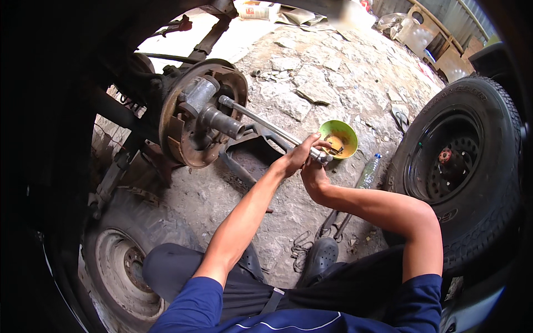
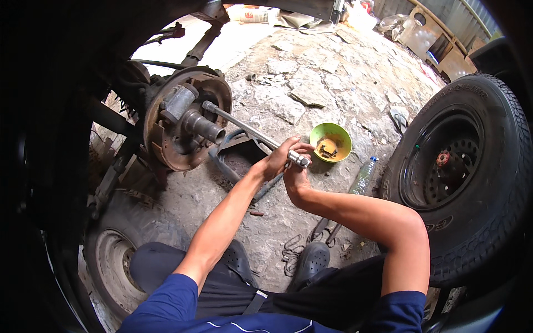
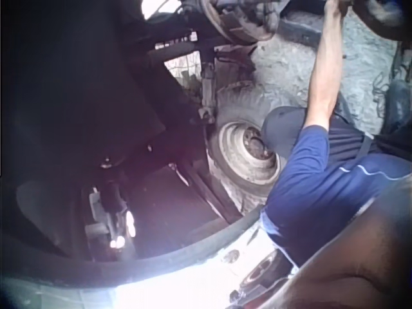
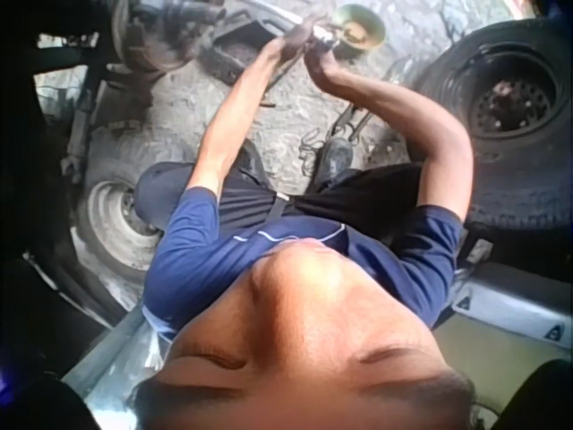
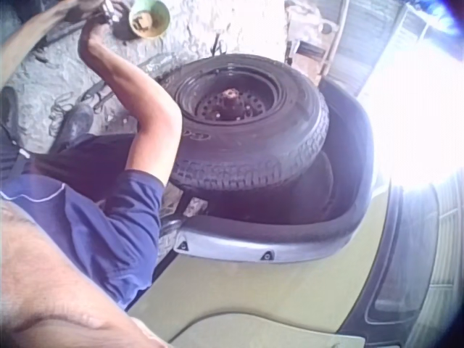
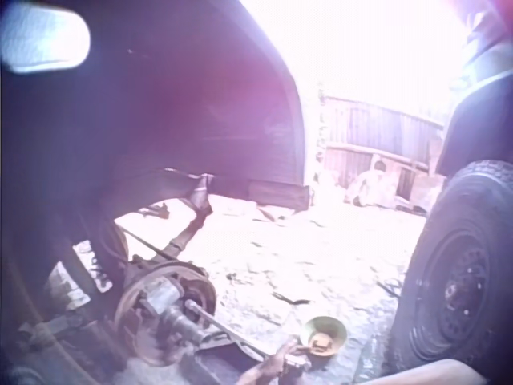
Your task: The person uses a T-handle wrench to rotate and remove parts from a vehicle axle hub, occasionally placing small items into a nearby bowl.
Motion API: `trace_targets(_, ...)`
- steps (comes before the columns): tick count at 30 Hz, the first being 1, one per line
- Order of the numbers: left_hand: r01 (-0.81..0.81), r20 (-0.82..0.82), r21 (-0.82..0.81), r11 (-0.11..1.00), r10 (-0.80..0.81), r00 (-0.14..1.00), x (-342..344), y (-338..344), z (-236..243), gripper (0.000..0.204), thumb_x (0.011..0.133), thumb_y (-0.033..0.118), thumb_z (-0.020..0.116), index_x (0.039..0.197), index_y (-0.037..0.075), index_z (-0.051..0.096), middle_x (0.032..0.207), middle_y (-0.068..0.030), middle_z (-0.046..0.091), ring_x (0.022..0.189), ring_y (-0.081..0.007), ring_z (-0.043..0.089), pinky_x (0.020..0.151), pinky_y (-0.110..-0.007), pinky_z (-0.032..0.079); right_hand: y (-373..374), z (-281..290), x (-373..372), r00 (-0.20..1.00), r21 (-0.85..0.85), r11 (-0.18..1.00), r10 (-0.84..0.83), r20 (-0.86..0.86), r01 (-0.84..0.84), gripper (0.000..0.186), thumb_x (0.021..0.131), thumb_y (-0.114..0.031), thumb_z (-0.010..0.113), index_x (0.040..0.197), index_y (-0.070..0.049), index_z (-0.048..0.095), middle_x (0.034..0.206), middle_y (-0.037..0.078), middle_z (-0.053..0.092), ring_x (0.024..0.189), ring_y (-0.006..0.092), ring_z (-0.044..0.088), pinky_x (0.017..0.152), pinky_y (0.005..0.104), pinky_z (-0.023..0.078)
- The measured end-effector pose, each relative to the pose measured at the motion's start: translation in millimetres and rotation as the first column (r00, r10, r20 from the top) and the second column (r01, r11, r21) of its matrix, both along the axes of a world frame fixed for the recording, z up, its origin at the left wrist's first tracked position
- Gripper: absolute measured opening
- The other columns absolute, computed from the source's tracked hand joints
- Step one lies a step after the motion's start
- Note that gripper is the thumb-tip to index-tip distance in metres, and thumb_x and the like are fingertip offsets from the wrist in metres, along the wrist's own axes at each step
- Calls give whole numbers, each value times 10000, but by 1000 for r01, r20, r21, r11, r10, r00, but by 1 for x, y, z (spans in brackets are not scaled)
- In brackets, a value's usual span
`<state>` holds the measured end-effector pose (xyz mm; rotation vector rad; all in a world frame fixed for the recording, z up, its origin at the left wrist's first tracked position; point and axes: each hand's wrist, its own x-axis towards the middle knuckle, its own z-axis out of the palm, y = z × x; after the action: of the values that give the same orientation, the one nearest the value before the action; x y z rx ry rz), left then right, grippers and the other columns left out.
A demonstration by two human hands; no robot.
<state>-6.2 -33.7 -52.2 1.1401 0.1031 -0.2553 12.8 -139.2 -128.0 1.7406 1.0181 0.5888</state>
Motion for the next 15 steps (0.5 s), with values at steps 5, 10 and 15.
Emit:
trace_targets(5, -70, -129, 588, 806, 178, 975, -12, 7, 12, 775, 891, 645, 305, 1179, -34, 540, 947, -128, 660, 858, -163, 553, 840, -314, 428, -10, 10, -2, 986, 18, 989, 147, -82, -146, 392, 776, -174, 573, 1106, 27, 639, 1104, 170, 612, 997, 317, 566, 826, 497, 432)
trace_targets(10, -37, -155, 189, 981, 67, 986, -34, -2, 28, 1082, 765, 800, 409, 1373, -66, 181, 1131, -237, 560, 1058, -223, 526, 962, -324, 390, -11, 26, -23, 978, -27, 986, 162, -133, -167, 378, 780, -146, 556, 1099, 47, 619, 1052, 191, 610, 936, 327, 579, 775, 506, 461)
trace_targets(15, -20, -121, -234, 972, -8, 993, -34, 0, -5, 1238, 717, 813, 480, 1456, -32, -42, 1383, -291, 349, 1231, -280, 467, 1060, -383, 355, -15, 28, -29, 980, -104, 975, 200, 15, -198, 349, 756, -126, 557, 1047, 58, 617, 973, 207, 604, 886, 346, 584, 756, 500, 477)
